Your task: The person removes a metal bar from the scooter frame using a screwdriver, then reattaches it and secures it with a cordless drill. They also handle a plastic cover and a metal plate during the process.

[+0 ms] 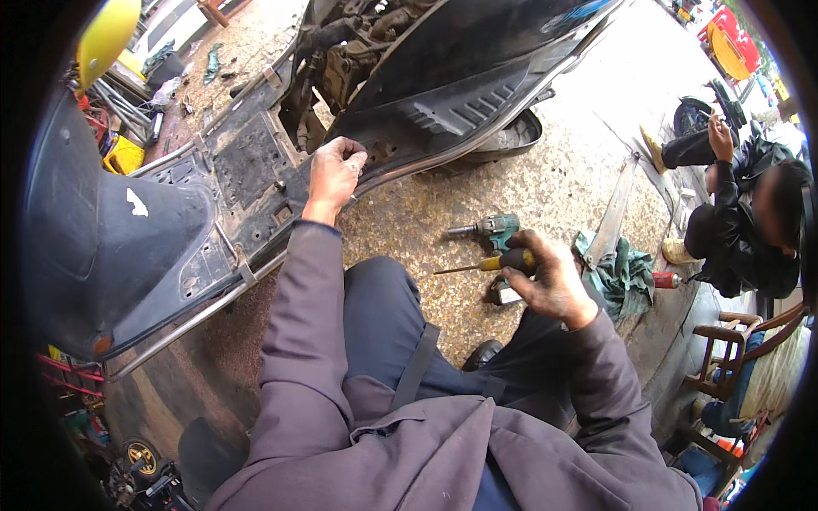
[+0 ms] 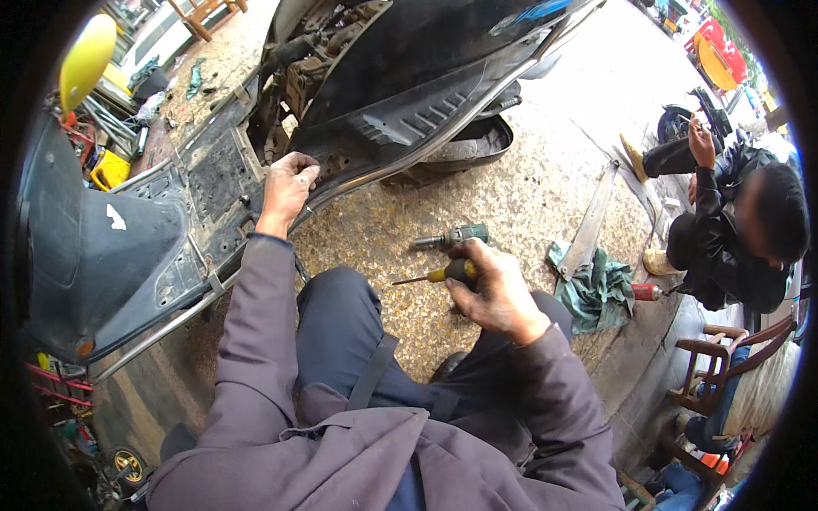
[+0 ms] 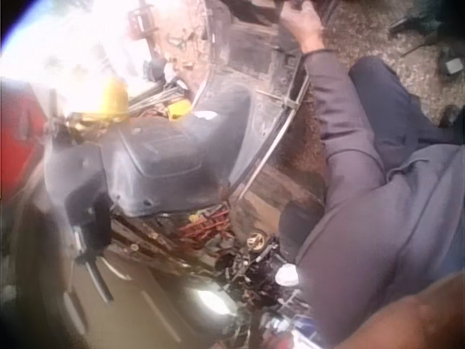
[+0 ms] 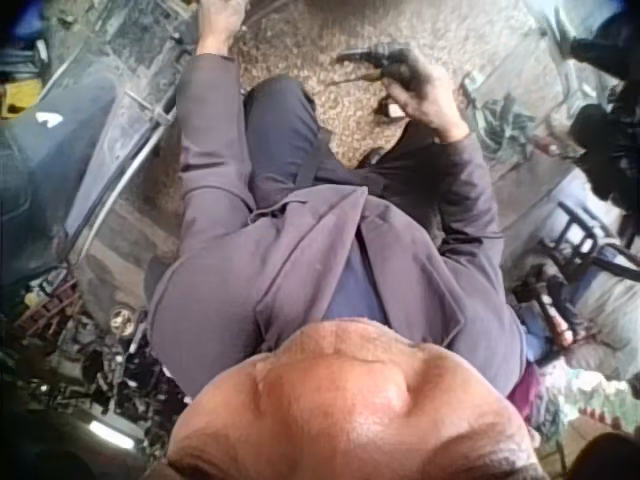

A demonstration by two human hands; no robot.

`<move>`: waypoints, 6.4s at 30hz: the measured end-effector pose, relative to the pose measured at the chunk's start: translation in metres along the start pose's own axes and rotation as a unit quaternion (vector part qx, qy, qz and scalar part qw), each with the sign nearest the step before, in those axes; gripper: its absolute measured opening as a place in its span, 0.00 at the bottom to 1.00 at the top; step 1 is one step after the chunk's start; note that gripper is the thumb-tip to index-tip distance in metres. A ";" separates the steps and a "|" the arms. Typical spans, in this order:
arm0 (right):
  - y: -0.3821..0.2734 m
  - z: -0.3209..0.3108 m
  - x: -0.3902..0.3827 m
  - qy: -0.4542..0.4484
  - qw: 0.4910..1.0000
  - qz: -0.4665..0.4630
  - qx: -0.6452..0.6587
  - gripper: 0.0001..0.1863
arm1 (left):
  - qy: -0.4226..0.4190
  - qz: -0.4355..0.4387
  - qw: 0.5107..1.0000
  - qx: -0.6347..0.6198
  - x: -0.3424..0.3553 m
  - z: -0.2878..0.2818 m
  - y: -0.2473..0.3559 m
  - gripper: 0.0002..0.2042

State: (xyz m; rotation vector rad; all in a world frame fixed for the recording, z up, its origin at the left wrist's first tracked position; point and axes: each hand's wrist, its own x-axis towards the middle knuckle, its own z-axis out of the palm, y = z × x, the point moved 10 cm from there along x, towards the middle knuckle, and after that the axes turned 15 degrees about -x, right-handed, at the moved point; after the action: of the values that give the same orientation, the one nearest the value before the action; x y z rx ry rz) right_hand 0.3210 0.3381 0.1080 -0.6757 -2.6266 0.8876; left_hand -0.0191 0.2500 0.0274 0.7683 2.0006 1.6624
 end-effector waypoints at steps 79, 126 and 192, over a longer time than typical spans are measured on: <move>-0.184 -0.009 0.139 0.109 0.942 -0.257 -0.185 0.16 | 0.103 0.208 0.894 0.382 -0.060 0.018 0.009 0.28; -0.252 0.024 0.197 0.043 0.880 -0.407 -0.242 0.14 | 0.068 0.181 0.885 0.424 -0.056 0.025 0.000 0.21; -0.300 0.072 0.185 0.085 0.813 -0.465 -0.339 0.14 | 0.130 0.269 0.880 0.369 -0.064 0.015 0.001 0.10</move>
State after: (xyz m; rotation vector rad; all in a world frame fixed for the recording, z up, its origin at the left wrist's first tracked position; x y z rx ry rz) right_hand 0.0331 0.1875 0.2630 0.4290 -2.5556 -0.3933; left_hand 0.0388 0.2198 0.0239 1.5476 2.8567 1.2506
